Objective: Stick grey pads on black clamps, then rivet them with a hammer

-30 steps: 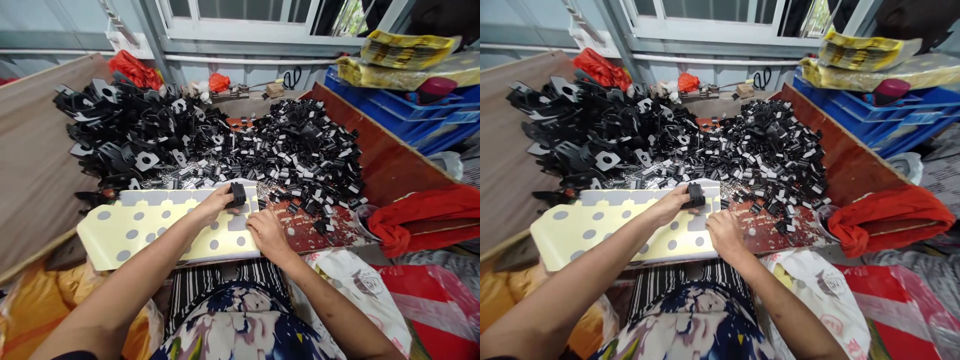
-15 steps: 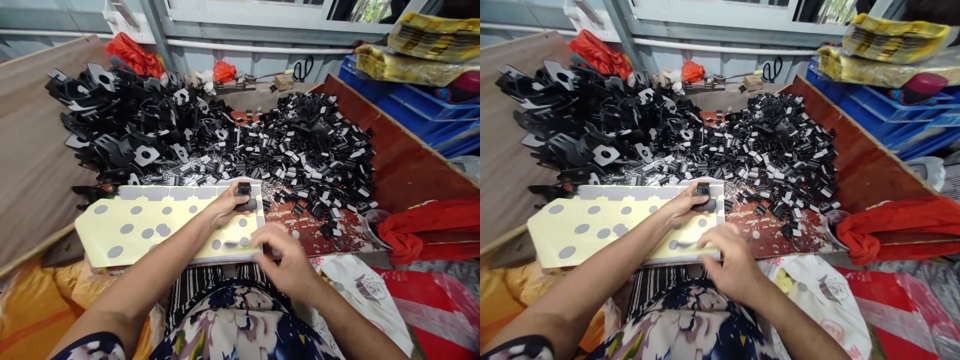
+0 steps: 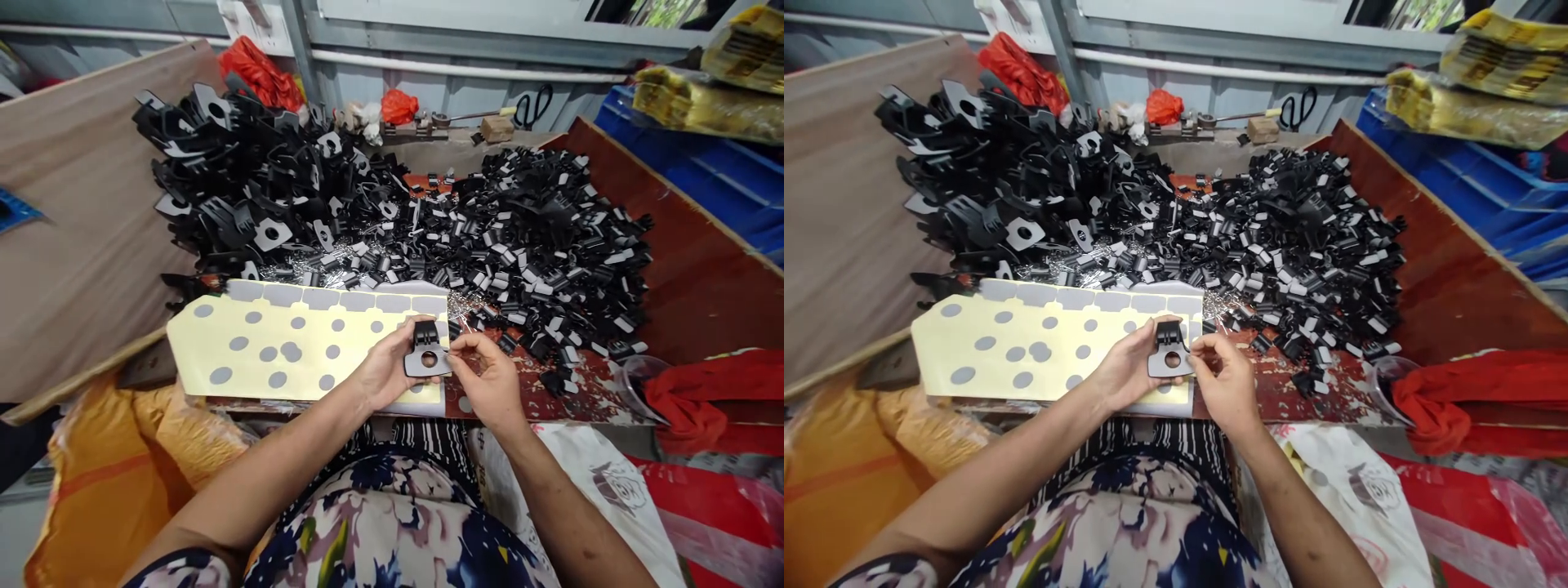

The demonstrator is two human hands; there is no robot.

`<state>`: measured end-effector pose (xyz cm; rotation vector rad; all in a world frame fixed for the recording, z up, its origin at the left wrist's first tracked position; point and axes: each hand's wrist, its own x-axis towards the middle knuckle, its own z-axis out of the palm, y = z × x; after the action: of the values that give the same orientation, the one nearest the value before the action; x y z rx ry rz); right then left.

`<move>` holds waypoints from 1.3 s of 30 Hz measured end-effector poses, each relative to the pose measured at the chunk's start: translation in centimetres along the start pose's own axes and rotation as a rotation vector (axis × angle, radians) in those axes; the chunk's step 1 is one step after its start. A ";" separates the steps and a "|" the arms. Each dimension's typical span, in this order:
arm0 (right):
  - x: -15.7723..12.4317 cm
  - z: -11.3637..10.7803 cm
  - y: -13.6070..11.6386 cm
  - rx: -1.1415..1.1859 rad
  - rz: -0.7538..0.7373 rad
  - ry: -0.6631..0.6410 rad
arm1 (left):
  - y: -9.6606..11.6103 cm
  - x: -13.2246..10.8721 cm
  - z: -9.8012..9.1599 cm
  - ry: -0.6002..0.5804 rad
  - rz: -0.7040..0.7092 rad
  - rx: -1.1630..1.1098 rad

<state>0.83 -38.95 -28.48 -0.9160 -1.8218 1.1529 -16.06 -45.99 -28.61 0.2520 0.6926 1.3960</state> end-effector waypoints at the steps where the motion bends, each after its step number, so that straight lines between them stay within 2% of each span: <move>1: 0.0 0.0 0.0 -0.001 -0.001 -0.004 | 0.0 -0.1 0.0 -0.001 0.003 0.001; 11: -0.3 0.4 -0.1 -0.081 -0.061 -0.029 | 0.1 -0.5 -0.3 -0.017 0.032 -0.007; 17: -0.6 0.7 0.2 -0.249 -0.197 -0.039 | -0.2 -1.0 0.2 -0.003 0.056 0.082; 23: -1.5 1.6 0.7 -0.625 -0.447 0.005 | -2.6 0.1 -0.1 0.236 0.353 0.321; 26: -1.3 1.0 0.8 -0.775 -0.397 0.038 | -3.5 0.4 -0.5 0.308 0.370 0.324; 28: -0.9 0.6 1.2 -0.655 -0.271 0.012 | -3.6 0.2 -0.6 0.299 0.324 0.308; 32: -0.4 0.3 2.3 -0.032 0.051 -0.233 | -2.9 -0.3 -0.1 0.251 0.237 0.350; 34: -0.4 0.5 2.5 0.092 0.114 -0.238 | -2.0 -0.7 0.2 0.254 0.196 0.350; 35: -0.4 0.8 2.5 0.055 0.095 -0.194 | -1.4 -1.0 0.3 0.260 0.180 0.340; 37: -0.7 1.5 2.3 -0.145 -0.044 -0.129 | -0.2 -1.8 0.4 0.273 0.158 0.333; 39: -0.9 2.5 2.2 -0.377 -0.244 -0.192 | 0.9 -2.6 0.4 0.272 0.100 0.374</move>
<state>-0.64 -39.98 -31.46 -0.7773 -2.2872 0.7798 -16.64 -48.19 -27.01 0.3996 1.1826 1.4029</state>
